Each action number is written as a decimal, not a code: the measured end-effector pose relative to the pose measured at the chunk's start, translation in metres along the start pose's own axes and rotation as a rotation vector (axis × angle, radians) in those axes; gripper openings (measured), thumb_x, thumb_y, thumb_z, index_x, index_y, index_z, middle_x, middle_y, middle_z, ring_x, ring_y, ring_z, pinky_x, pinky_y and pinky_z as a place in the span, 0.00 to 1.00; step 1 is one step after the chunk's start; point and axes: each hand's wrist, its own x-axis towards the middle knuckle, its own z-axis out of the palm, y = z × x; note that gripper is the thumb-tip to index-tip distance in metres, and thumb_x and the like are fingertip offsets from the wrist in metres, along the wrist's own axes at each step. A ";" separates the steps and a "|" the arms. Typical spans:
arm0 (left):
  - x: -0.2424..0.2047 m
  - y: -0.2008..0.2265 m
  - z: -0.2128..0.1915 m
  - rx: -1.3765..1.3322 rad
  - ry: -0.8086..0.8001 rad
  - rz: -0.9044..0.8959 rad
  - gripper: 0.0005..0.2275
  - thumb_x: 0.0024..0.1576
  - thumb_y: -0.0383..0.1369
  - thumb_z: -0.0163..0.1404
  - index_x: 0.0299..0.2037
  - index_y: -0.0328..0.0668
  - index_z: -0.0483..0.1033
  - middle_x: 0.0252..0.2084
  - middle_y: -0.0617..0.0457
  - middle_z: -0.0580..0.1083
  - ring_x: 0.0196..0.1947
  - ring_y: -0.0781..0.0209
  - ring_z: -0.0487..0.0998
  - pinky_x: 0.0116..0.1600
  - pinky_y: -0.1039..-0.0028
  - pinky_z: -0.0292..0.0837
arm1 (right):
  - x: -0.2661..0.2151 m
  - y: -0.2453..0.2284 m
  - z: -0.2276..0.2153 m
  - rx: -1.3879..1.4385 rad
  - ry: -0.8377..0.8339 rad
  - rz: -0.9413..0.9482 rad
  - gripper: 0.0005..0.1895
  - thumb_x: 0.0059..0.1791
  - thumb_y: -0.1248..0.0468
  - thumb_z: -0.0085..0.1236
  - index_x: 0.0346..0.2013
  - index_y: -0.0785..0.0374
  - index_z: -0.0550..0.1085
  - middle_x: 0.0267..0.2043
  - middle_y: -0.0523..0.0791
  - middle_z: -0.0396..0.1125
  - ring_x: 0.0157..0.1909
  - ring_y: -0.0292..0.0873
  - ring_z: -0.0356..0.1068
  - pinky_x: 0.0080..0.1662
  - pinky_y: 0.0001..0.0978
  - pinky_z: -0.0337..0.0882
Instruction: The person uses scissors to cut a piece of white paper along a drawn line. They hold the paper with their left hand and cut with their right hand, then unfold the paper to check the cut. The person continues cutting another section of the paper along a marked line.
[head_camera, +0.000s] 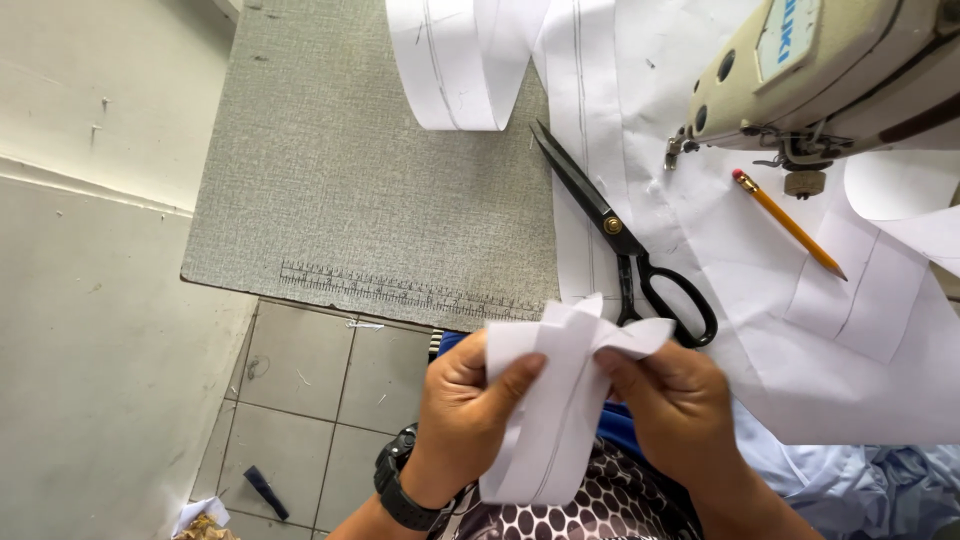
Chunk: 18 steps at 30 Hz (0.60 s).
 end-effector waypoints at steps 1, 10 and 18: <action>0.002 -0.002 -0.005 0.000 -0.003 0.001 0.11 0.59 0.35 0.55 0.42 0.33 0.77 0.30 0.49 0.78 0.22 0.67 0.75 0.25 0.82 0.73 | -0.002 0.002 -0.006 0.000 0.003 -0.002 0.12 0.50 0.69 0.56 0.45 0.73 0.77 0.36 0.54 0.79 0.31 0.41 0.80 0.36 0.23 0.84; 0.014 0.027 -0.074 0.050 0.492 0.234 0.30 0.58 0.22 0.48 0.71 0.43 0.49 0.42 0.55 0.65 0.31 0.66 0.72 0.33 0.81 0.81 | 0.006 -0.012 -0.041 0.079 0.617 -0.120 0.07 0.60 0.72 0.47 0.51 0.67 0.72 0.40 0.44 0.70 0.29 0.32 0.68 0.36 0.18 0.74; 0.017 0.018 -0.033 0.925 0.013 0.613 0.31 0.59 0.50 0.51 0.67 0.39 0.60 0.74 0.45 0.59 0.78 0.49 0.48 0.85 0.52 0.37 | 0.028 -0.006 -0.040 0.418 0.663 -0.010 0.11 0.56 0.67 0.52 0.53 0.64 0.73 0.34 0.41 0.73 0.22 0.29 0.68 0.26 0.15 0.69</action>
